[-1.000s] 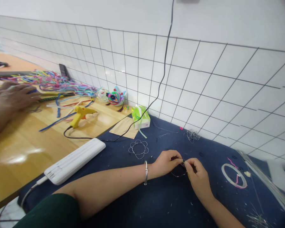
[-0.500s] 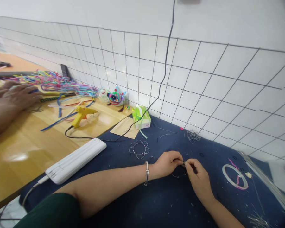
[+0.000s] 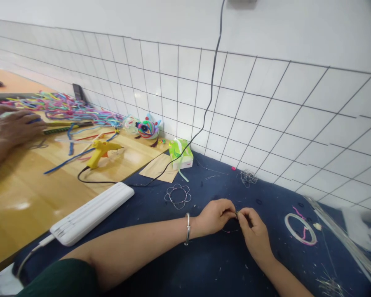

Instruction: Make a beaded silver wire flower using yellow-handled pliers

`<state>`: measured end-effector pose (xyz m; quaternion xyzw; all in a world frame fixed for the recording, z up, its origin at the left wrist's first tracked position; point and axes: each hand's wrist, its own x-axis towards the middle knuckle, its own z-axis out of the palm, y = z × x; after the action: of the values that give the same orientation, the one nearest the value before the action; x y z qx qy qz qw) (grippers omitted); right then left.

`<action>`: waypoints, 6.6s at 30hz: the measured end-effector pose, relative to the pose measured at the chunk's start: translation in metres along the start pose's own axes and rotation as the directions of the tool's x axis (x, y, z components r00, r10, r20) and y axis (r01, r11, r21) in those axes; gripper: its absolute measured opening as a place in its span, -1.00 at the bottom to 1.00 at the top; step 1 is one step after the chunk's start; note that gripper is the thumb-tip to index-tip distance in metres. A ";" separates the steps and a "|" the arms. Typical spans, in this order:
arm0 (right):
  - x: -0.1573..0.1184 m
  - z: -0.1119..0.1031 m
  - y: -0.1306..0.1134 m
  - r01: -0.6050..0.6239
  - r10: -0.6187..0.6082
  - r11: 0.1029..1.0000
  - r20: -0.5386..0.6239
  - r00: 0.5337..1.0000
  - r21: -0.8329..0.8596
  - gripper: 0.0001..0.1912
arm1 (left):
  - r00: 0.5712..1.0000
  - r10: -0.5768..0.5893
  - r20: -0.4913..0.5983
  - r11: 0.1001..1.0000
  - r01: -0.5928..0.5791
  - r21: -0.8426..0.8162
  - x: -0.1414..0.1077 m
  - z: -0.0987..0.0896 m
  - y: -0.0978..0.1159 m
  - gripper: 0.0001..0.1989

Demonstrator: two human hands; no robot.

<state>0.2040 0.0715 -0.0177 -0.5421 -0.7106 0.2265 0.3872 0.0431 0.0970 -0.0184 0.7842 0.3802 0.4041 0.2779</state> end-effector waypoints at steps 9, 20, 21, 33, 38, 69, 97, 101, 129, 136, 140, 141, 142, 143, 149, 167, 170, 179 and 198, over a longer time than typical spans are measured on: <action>-0.001 -0.002 -0.006 -0.016 0.014 0.997 0.024 1.000 0.075 -0.82 | 0.998 -0.059 0.014 0.996 0.060 -0.066 0.000 0.001 -0.001 -0.91; 0.000 -0.003 -0.004 -0.042 0.038 0.988 0.033 0.999 0.149 -0.81 | 0.997 -0.077 0.022 0.988 0.079 -0.131 0.001 0.001 0.000 -0.92; 0.001 -0.003 -0.005 -0.057 0.051 0.984 0.037 0.998 0.167 -0.81 | 0.995 -0.099 0.023 0.982 0.102 -0.159 0.002 0.001 0.000 -0.93; 0.010 0.001 0.003 -0.284 0.246 0.812 0.142 0.959 0.510 -0.64 | 0.945 -0.325 -0.041 0.786 0.245 -0.568 0.012 -0.003 -0.006 -0.89; 0.012 -0.001 -0.001 -0.302 0.235 0.744 0.189 0.953 0.596 -0.62 | 0.946 -0.321 -0.054 0.824 0.250 -0.507 0.010 -0.003 -0.005 -0.90; 0.013 -0.005 0.001 -0.163 0.197 0.823 -0.005 0.980 0.544 -0.72 | 0.941 -0.300 0.155 0.729 0.331 -0.599 0.007 0.000 -0.011 -0.89; 0.011 0.000 0.011 -0.222 0.210 0.857 0.078 0.975 0.464 -0.72 | 0.944 -0.329 0.033 0.808 0.300 -0.506 0.012 -0.007 -0.016 -0.85; 0.010 0.002 0.014 -0.201 0.196 0.853 0.062 0.979 0.482 -0.70 | 0.936 -0.335 0.109 0.753 0.335 -0.566 0.012 -0.009 -0.013 -0.81; 0.004 -0.002 0.006 -0.184 0.168 0.852 0.078 0.983 0.490 -0.75 | 0.990 0.141 0.024 0.988 -0.139 -0.069 0.001 -0.005 0.002 -0.89; 0.004 -0.001 0.008 -0.215 0.196 0.820 0.093 0.976 0.531 -0.82 | 0.990 0.111 -0.090 0.990 -0.118 -0.078 0.001 -0.004 -0.001 -0.90; 0.005 0.001 0.012 -0.218 0.220 0.792 0.068 0.973 0.570 -0.83 | 0.994 -0.100 -0.038 0.956 0.086 -0.282 0.002 -0.001 -0.009 -0.87; 0.005 0.002 0.013 -0.218 0.224 0.787 0.063 0.973 0.577 -0.83 | 0.987 -0.159 -0.005 0.924 0.147 -0.354 0.002 0.000 -0.011 -0.86; 0.005 0.002 0.013 -0.219 0.226 0.784 0.061 0.972 0.581 -0.82 | 0.979 -0.201 0.028 0.888 0.194 -0.416 0.003 0.001 -0.013 -0.85; 0.005 0.003 0.014 -0.220 0.227 0.783 0.062 0.972 0.583 -0.82 | 0.972 -0.229 0.060 0.852 0.230 -0.471 0.003 0.002 -0.014 -0.84; 0.005 0.003 0.013 -0.223 0.224 0.787 0.070 0.972 0.575 -0.80 | 0.961 -0.241 0.139 0.735 0.274 -0.621 0.004 0.002 -0.014 -0.86; 0.002 0.004 0.015 -0.178 0.152 0.860 0.093 0.984 0.478 -0.81 | 0.953 -0.245 0.179 0.717 0.302 -0.629 0.003 0.002 -0.009 -0.81; 0.002 0.004 0.014 -0.185 0.156 0.856 0.101 0.983 0.483 -0.78 | 0.945 -0.244 0.215 0.675 0.325 -0.662 0.004 0.001 -0.010 -0.80; 0.000 0.004 0.013 -0.199 0.179 0.856 0.087 0.980 0.478 -0.73 | 0.950 -0.223 0.219 0.710 0.312 -0.631 0.005 -0.003 -0.010 -0.77; -0.002 -0.059 0.002 -0.200 0.174 0.976 0.234 0.957 0.090 -0.80 | 0.896 -0.388 -0.217 0.695 0.130 -0.707 0.028 -0.063 -0.015 -0.75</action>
<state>0.2525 0.0640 0.0157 -0.5553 -0.6812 0.3616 0.3113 -0.0046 0.1369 0.0146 0.4813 0.3583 0.6026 0.5261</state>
